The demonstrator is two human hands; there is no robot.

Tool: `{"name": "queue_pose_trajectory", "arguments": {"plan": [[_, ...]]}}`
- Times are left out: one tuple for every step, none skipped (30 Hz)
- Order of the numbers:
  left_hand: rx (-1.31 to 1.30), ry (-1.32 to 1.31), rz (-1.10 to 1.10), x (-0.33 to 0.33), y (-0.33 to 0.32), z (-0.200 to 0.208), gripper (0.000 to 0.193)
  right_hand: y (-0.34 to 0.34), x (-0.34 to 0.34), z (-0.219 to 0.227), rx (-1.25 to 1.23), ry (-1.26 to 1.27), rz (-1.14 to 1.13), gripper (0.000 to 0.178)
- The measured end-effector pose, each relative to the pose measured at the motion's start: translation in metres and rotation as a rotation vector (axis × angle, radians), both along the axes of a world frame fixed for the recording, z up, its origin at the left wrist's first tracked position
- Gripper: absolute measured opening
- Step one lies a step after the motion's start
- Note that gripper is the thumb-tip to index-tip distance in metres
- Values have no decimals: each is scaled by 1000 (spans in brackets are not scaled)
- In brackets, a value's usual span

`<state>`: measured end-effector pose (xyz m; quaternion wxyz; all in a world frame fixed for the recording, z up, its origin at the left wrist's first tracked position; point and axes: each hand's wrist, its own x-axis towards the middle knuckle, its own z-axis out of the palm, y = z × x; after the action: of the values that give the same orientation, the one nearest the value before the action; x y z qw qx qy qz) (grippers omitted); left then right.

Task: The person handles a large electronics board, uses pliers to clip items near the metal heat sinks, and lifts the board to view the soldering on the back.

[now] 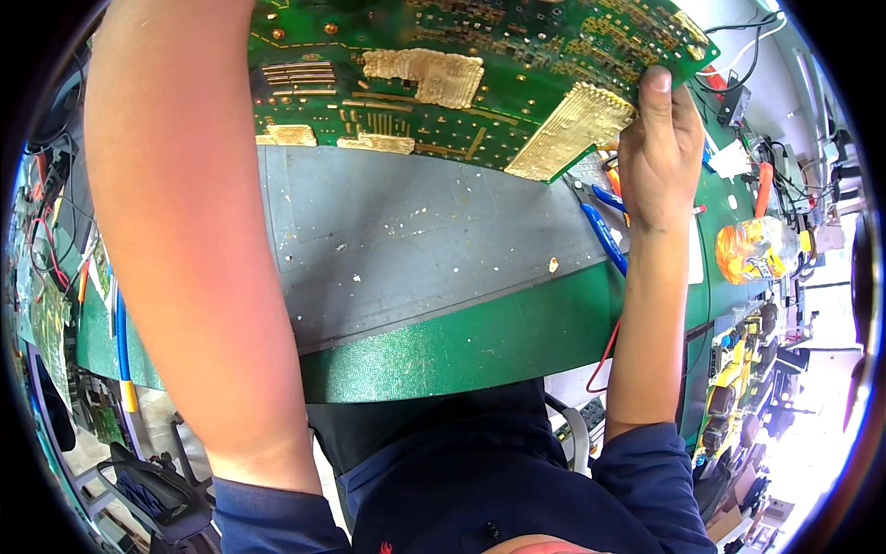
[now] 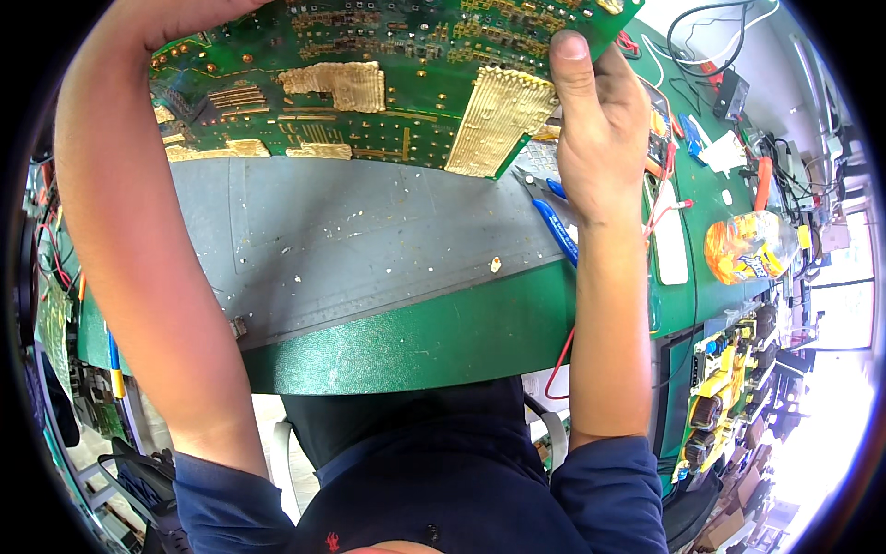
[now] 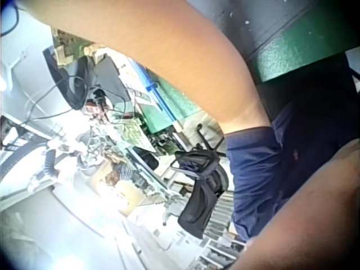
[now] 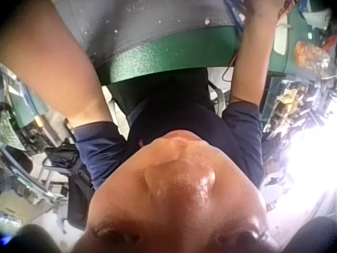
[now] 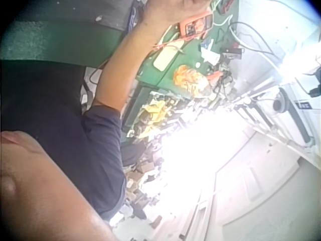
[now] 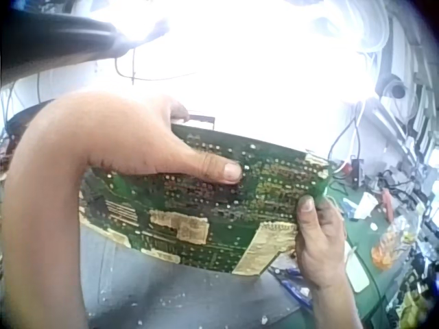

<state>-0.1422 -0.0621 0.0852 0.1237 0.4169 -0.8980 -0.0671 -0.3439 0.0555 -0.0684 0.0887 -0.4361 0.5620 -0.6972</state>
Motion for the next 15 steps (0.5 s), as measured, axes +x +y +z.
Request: {"name": "queue_pose_trajectory", "arguments": {"plan": [[-2,0,3,-1,-4,-1,99,-2,1,-1,-30,-3,-4,41],[-2,0,5,-1,-7,-3,98,-7,7,0,-58,-6,-8,41],[-3,-1,3,-2,-9,-4,96,-10,10,1,-87,-8,-12,41],[22,9,-61,1,-14,-3,95,-8,7,0,-71,0,3,41],[48,18,-123,5,-18,-2,93,-5,3,0,-55,7,20,42],[99,37,-248,16,-25,3,92,-3,0,0,-39,14,37,42],[91,47,-250,17,-29,4,91,-4,0,-1,-57,16,34,42],[84,57,-252,16,-25,3,90,-7,4,0,-73,18,29,43],[17,56,-131,5,-16,-2,89,-9,6,0,-89,19,25,43],[-29,58,-110,5,-13,-5,88,-8,5,-1,-67,29,34,43],[-76,58,-89,4,-10,-6,88,-5,2,0,-47,40,43,44],[-103,61,-169,13,-14,-7,87,-3,1,1,-28,51,53,44],[-106,59,-170,13,-14,-6,87,-3,0,1,-30,50,55,44],[-106,57,-171,13,-14,-6,86,-4,0,0,-31,50,59,45],[-83,52,-92,4,-10,-5,85,-5,0,0,-31,50,62,45]]}}
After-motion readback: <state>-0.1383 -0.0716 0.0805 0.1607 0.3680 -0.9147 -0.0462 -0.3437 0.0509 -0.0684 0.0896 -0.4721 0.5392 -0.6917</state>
